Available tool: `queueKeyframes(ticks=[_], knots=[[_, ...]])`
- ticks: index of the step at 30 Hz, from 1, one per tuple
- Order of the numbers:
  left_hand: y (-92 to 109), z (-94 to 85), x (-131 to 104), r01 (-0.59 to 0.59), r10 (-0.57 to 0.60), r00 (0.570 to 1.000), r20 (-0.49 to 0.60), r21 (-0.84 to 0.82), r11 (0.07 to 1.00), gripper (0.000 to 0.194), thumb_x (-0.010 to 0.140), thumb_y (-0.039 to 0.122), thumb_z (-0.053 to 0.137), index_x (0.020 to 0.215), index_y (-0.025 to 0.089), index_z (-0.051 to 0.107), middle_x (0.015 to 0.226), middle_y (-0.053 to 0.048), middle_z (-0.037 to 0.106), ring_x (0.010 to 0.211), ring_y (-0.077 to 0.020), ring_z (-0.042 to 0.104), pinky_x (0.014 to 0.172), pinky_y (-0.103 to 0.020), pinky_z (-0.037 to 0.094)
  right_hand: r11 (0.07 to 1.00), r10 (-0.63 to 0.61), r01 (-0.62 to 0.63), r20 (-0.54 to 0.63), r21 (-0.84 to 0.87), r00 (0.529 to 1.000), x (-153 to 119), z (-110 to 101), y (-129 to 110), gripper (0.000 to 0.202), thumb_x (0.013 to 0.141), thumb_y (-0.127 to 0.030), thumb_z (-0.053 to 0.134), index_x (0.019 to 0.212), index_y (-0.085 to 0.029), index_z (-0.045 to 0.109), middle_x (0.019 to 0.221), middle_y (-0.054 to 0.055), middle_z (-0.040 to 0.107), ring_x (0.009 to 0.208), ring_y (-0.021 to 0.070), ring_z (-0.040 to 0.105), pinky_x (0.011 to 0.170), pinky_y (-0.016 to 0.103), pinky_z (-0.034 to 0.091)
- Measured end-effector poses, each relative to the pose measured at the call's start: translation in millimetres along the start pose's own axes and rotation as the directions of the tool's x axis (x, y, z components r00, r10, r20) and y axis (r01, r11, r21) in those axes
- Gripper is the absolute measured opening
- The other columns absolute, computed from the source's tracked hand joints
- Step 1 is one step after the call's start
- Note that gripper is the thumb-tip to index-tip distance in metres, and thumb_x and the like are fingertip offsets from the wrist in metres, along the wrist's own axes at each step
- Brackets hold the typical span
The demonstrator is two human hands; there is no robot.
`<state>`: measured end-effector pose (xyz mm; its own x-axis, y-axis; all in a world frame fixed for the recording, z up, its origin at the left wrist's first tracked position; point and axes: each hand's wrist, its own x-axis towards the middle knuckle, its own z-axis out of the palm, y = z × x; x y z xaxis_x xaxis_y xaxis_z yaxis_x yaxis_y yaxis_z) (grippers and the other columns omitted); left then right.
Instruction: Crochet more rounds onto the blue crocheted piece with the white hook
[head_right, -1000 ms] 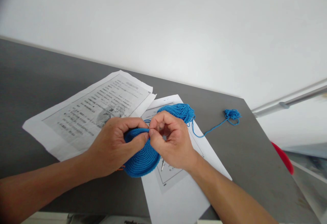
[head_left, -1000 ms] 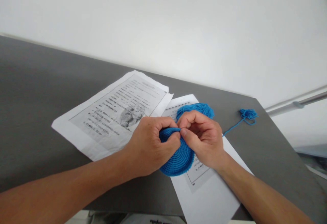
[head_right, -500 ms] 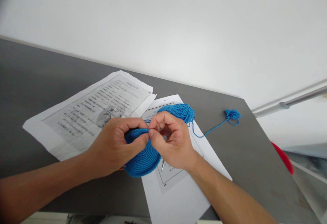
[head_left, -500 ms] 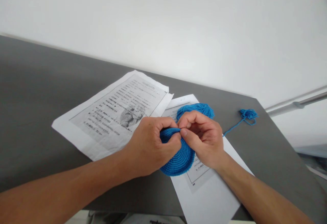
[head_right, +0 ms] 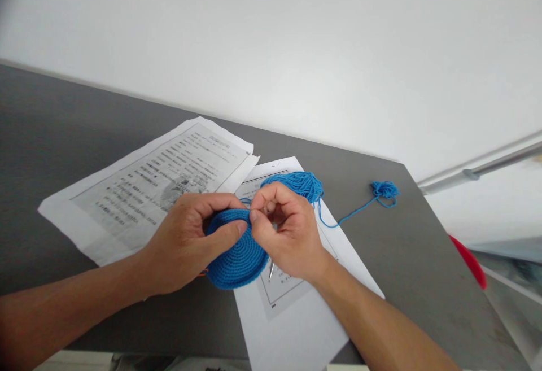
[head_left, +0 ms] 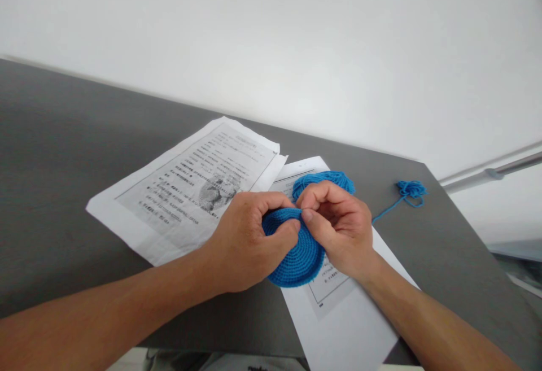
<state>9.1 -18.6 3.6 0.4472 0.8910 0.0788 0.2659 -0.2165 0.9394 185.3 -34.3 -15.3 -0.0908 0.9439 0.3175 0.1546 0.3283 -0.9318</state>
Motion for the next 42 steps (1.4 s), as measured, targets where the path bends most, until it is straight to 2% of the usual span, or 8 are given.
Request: queueKeyframes(ticks=[15,28,37,42], knots=[[1.2,0.3,1.0,0.021,-0.021,1.0,-0.004,0.041,0.999,0.022,0.083,0.023,0.057,0.068,0.014,0.07,0.054,0.005,0.049,0.048,-0.0061,0.045,0.043,-0.015,0.034,1.0,0.019,-0.019,-0.002,-0.012,1.0,0.1,-0.8,-1.1,0.01,0.083,-0.015,0.065,0.078,-0.023,0.061,0.063,-0.003,0.052,0.063,0.0144,0.052,0.052,0.026,0.039],[4.8,-0.7,1.0,0.036,-0.038,0.999,0.019,0.068,0.997,0.021,0.083,0.024,0.057,0.067,0.014,0.067,0.054,0.005,0.047,0.05,-0.0069,0.043,0.045,-0.017,0.033,1.0,-0.01,0.01,0.013,-0.005,1.0,0.9,-1.0,-2.7,0.008,0.082,-0.015,0.068,0.081,-0.022,0.064,0.064,-0.003,0.056,0.058,0.0125,0.051,0.05,0.025,0.041],[3.5,-0.1,0.8,0.042,-0.043,0.999,0.022,0.045,0.998,0.021,0.083,0.025,0.057,0.067,0.015,0.066,0.055,0.005,0.048,0.052,-0.0079,0.044,0.046,-0.018,0.033,0.999,-0.003,0.003,-0.008,-0.035,1.0,-0.3,-0.1,-1.7,0.01,0.082,-0.014,0.066,0.078,-0.022,0.063,0.064,-0.004,0.055,0.056,0.0113,0.049,0.049,0.025,0.04],[1.4,-1.5,-0.1,0.028,-0.028,0.999,0.025,0.015,1.0,0.025,0.085,0.026,0.056,0.062,0.016,0.059,0.052,0.005,0.043,0.049,-0.0078,0.041,0.044,-0.02,0.03,1.0,-0.002,0.001,-0.061,-0.018,0.998,2.0,0.9,-4.6,0.009,0.08,-0.015,0.066,0.076,-0.022,0.062,0.061,-0.004,0.053,0.055,0.0115,0.048,0.047,0.024,0.039]])
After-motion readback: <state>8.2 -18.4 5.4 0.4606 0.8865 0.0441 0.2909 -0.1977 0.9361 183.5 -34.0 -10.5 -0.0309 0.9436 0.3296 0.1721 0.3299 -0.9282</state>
